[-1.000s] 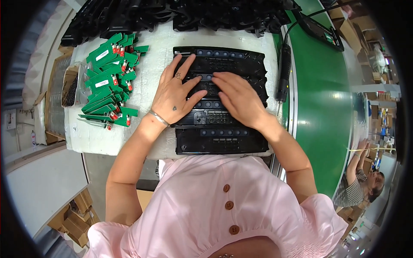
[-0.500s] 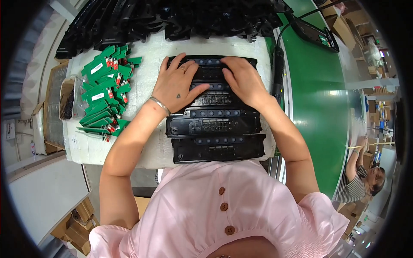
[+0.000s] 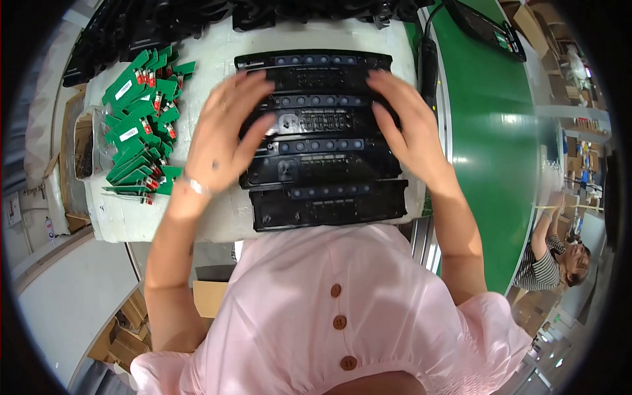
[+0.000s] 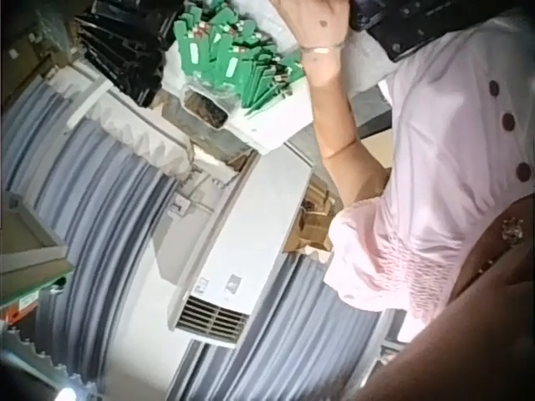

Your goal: Assembling electronic components by placing circuit boards into plastic housings and securing them with screws using an electric screwdriver.

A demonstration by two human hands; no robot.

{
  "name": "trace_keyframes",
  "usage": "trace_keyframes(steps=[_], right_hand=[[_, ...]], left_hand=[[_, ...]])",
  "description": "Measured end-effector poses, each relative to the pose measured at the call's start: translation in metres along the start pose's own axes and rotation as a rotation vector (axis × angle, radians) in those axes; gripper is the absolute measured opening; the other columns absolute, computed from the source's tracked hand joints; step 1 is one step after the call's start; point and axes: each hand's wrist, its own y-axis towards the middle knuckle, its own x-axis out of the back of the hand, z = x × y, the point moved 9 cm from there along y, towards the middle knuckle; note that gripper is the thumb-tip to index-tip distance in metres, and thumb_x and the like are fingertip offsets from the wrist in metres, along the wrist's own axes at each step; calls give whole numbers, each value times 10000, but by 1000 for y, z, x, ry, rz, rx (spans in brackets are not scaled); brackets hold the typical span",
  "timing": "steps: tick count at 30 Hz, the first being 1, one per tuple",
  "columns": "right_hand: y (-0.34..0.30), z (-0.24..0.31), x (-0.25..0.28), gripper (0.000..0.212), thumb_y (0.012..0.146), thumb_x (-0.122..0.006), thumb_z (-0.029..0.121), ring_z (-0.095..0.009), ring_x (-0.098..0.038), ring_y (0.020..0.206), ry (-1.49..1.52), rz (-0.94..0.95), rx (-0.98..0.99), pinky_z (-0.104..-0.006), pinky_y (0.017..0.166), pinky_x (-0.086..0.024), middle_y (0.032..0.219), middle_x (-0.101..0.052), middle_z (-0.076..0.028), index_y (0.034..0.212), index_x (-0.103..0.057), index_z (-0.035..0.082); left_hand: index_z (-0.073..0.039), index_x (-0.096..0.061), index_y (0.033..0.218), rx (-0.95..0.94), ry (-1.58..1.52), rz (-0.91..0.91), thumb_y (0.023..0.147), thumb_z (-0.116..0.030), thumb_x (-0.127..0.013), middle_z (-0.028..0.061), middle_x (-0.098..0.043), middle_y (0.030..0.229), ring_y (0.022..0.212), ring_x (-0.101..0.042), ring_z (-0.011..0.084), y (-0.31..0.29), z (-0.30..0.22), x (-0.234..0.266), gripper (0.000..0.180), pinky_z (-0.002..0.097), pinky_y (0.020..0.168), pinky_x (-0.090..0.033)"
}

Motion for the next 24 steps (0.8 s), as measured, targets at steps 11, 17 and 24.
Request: trace_keyframes(steps=[11,17,24], right_hand=[[-81,24,-12,357,735,-550,-4,-333,-456,1118,54,23,-183,-387,957,-350,1180,-493,-169,1090,-534,-32],[-73,43,-51,499,686,-656,132,-317,-457,1094,-27,270,-131,-425,968,-327,1209,-467,-136,1152,-513,27],[-73,42,-37,417,696,-651,216,-293,-451,1106,7,143,-52,-454,940,-345,1132,-522,-109,1063,-566,37]], left_hand=[[-28,-574,1072,123,26,123,687,-223,-670,98,-472,1250,1214,-333,360,-63,-35,-27,442,482,1027,-156],[-63,-565,1108,139,144,278,700,-303,-666,37,-520,1199,1210,-352,306,-67,-35,-44,484,520,1007,-175],[-56,-578,1080,99,50,236,740,-249,-629,71,-495,1226,1230,-330,312,-74,-29,-37,394,520,1001,-192]])
